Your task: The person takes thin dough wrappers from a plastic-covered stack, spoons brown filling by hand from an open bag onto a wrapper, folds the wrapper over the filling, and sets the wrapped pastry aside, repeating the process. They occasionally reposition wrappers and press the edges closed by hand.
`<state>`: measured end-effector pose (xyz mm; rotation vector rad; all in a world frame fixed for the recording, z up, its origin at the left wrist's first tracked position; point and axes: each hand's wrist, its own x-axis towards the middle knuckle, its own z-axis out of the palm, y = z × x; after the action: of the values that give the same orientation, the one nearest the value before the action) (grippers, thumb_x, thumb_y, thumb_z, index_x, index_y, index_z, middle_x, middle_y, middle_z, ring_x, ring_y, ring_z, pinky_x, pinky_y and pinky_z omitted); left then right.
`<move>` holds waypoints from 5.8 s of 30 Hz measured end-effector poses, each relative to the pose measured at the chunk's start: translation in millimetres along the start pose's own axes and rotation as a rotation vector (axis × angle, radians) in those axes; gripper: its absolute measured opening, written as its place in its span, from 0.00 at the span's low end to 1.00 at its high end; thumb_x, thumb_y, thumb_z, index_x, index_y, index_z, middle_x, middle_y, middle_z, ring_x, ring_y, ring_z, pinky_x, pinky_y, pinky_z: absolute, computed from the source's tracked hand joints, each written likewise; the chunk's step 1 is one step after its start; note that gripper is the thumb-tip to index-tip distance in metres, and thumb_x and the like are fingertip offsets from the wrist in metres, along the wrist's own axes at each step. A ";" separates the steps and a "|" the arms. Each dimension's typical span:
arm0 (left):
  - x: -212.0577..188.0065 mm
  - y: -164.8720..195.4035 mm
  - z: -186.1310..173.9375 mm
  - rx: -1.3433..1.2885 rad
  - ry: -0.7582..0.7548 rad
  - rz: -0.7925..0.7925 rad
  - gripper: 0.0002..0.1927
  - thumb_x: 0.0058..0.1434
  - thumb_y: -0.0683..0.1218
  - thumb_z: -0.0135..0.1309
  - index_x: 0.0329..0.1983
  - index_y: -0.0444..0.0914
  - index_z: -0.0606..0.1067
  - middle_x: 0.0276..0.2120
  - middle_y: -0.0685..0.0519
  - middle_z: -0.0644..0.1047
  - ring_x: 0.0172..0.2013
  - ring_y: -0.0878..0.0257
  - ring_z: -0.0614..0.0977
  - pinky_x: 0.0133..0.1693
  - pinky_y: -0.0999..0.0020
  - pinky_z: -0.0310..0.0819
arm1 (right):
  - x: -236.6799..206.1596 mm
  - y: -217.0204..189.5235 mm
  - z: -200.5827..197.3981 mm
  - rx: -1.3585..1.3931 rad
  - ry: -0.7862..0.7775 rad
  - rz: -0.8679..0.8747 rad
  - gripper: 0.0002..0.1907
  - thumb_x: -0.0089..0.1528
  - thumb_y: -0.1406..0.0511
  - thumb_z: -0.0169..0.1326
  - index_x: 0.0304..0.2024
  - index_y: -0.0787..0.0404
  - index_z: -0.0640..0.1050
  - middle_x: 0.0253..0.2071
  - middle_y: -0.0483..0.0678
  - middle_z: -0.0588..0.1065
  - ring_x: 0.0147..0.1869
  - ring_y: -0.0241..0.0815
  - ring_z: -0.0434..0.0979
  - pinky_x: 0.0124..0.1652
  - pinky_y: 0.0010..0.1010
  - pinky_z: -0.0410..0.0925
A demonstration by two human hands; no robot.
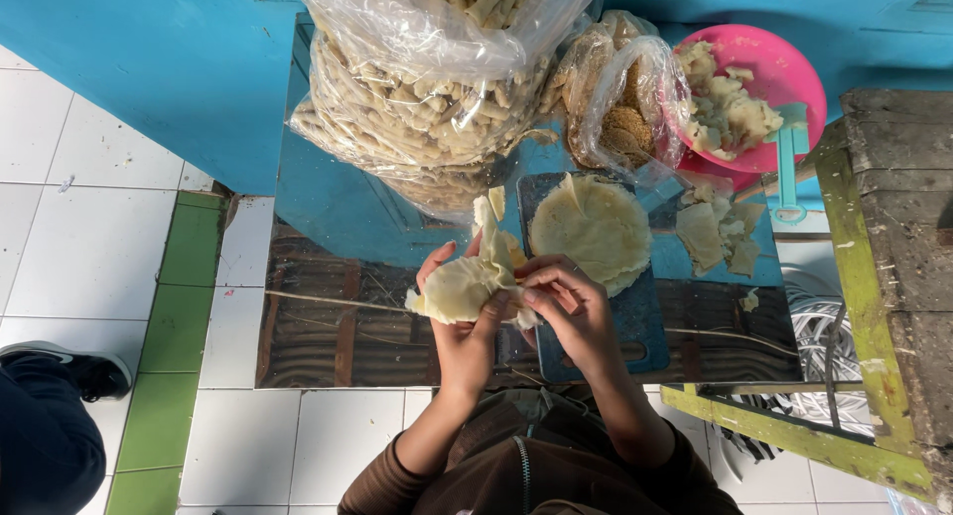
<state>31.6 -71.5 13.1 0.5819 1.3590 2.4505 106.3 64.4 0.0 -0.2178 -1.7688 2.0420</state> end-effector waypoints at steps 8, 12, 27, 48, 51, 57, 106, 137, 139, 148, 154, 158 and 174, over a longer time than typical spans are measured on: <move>-16.2 -9.7 6.2 -0.055 -0.043 0.030 0.39 0.65 0.30 0.54 0.72 0.42 0.50 0.73 0.35 0.63 0.65 0.54 0.74 0.64 0.62 0.71 | -7.0 -1.9 10.8 -0.102 0.050 -0.099 0.09 0.66 0.75 0.56 0.48 0.69 0.72 0.53 0.50 0.71 0.54 0.37 0.76 0.52 0.29 0.73; -13.0 -12.7 4.5 -0.152 0.072 0.044 0.38 0.63 0.28 0.52 0.72 0.42 0.53 0.70 0.32 0.66 0.66 0.52 0.74 0.65 0.62 0.70 | -3.0 7.0 3.6 0.126 0.174 0.003 0.06 0.68 0.73 0.52 0.47 0.69 0.74 0.50 0.53 0.76 0.50 0.39 0.80 0.50 0.32 0.76; 3.4 7.6 0.6 -0.563 0.204 -0.128 0.38 0.58 0.27 0.43 0.72 0.39 0.54 0.68 0.32 0.65 0.65 0.49 0.72 0.63 0.60 0.69 | -6.1 13.9 2.1 0.730 0.460 0.134 0.11 0.70 0.65 0.47 0.52 0.66 0.72 0.50 0.54 0.77 0.54 0.43 0.81 0.55 0.35 0.75; 36.1 25.1 -1.3 -0.487 -0.008 -0.245 0.33 0.55 0.25 0.41 0.66 0.32 0.59 0.62 0.29 0.73 0.63 0.45 0.74 0.62 0.58 0.71 | 11.0 11.3 1.4 0.793 0.185 0.256 0.26 0.64 0.70 0.50 0.65 0.68 0.65 0.58 0.57 0.72 0.58 0.43 0.78 0.54 0.32 0.75; 32.4 22.8 -3.4 -0.505 -0.024 -0.248 0.33 0.54 0.25 0.40 0.65 0.32 0.59 0.60 0.30 0.73 0.63 0.45 0.75 0.62 0.57 0.71 | 9.8 17.9 -0.3 0.739 0.235 0.235 0.30 0.65 0.77 0.49 0.70 0.67 0.63 0.59 0.57 0.72 0.58 0.43 0.76 0.53 0.29 0.74; 51.4 25.5 -29.4 -0.571 0.132 -0.240 0.33 0.52 0.26 0.41 0.64 0.31 0.62 0.60 0.31 0.73 0.60 0.44 0.76 0.63 0.53 0.72 | 10.9 -2.6 -33.1 0.580 0.153 0.079 0.33 0.62 0.83 0.48 0.70 0.70 0.60 0.59 0.56 0.70 0.61 0.46 0.75 0.58 0.31 0.73; 97.1 12.5 43.5 0.936 -0.392 0.333 0.10 0.57 0.40 0.68 0.38 0.39 0.77 0.43 0.52 0.81 0.46 0.56 0.81 0.49 0.57 0.75 | 79.1 -149.5 -121.7 -0.948 -0.275 -0.549 0.05 0.64 0.72 0.61 0.43 0.62 0.82 0.46 0.48 0.80 0.50 0.38 0.80 0.45 0.25 0.76; 105.1 -29.4 18.1 1.332 -0.455 0.290 0.11 0.63 0.54 0.63 0.42 0.45 0.78 0.41 0.55 0.81 0.46 0.55 0.78 0.51 0.55 0.65 | 54.4 -23.9 -159.4 -0.632 -0.024 -0.001 0.10 0.64 0.71 0.61 0.48 0.65 0.78 0.46 0.48 0.79 0.49 0.35 0.80 0.46 0.27 0.75; 114.0 -38.0 20.1 1.461 -0.404 0.443 0.12 0.57 0.51 0.64 0.40 0.43 0.78 0.39 0.52 0.79 0.47 0.50 0.76 0.50 0.52 0.64 | 63.3 -10.8 -160.6 -0.709 0.051 -0.037 0.14 0.62 0.71 0.63 0.48 0.66 0.75 0.46 0.47 0.78 0.46 0.35 0.80 0.43 0.26 0.73; 121.3 -42.2 24.7 1.426 -0.449 0.418 0.08 0.57 0.50 0.63 0.33 0.45 0.76 0.35 0.54 0.78 0.43 0.52 0.76 0.46 0.54 0.64 | 70.9 11.4 -166.1 -0.611 0.046 -0.091 0.15 0.63 0.74 0.60 0.52 0.65 0.75 0.43 0.45 0.78 0.47 0.31 0.79 0.43 0.24 0.72; 118.9 -28.2 24.1 1.363 -0.403 0.421 0.07 0.58 0.48 0.64 0.36 0.45 0.76 0.33 0.58 0.80 0.41 0.55 0.77 0.46 0.55 0.63 | 70.2 9.2 -152.8 -0.540 0.132 -0.177 0.12 0.65 0.74 0.60 0.50 0.67 0.76 0.45 0.45 0.78 0.48 0.30 0.79 0.48 0.23 0.73; 125.2 -28.2 21.8 1.433 -0.401 0.383 0.11 0.56 0.49 0.64 0.39 0.44 0.75 0.37 0.52 0.79 0.44 0.51 0.77 0.46 0.53 0.64 | 72.8 -8.3 -137.4 -0.709 0.133 -0.230 0.13 0.63 0.73 0.61 0.50 0.65 0.77 0.45 0.49 0.77 0.48 0.36 0.79 0.46 0.26 0.73; 112.8 -3.5 -82.8 1.219 -0.321 -0.159 0.27 0.55 0.54 0.70 0.45 0.34 0.71 0.32 0.44 0.78 0.33 0.51 0.80 0.36 0.59 0.75 | 33.3 -48.9 -41.5 -1.081 -0.090 -0.456 0.19 0.63 0.64 0.64 0.54 0.63 0.76 0.50 0.52 0.76 0.55 0.49 0.77 0.54 0.38 0.71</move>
<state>-106.6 -83.0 -5.6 0.9682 2.4838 1.0861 103.1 120.4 45.5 -0.0164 -2.5120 0.6591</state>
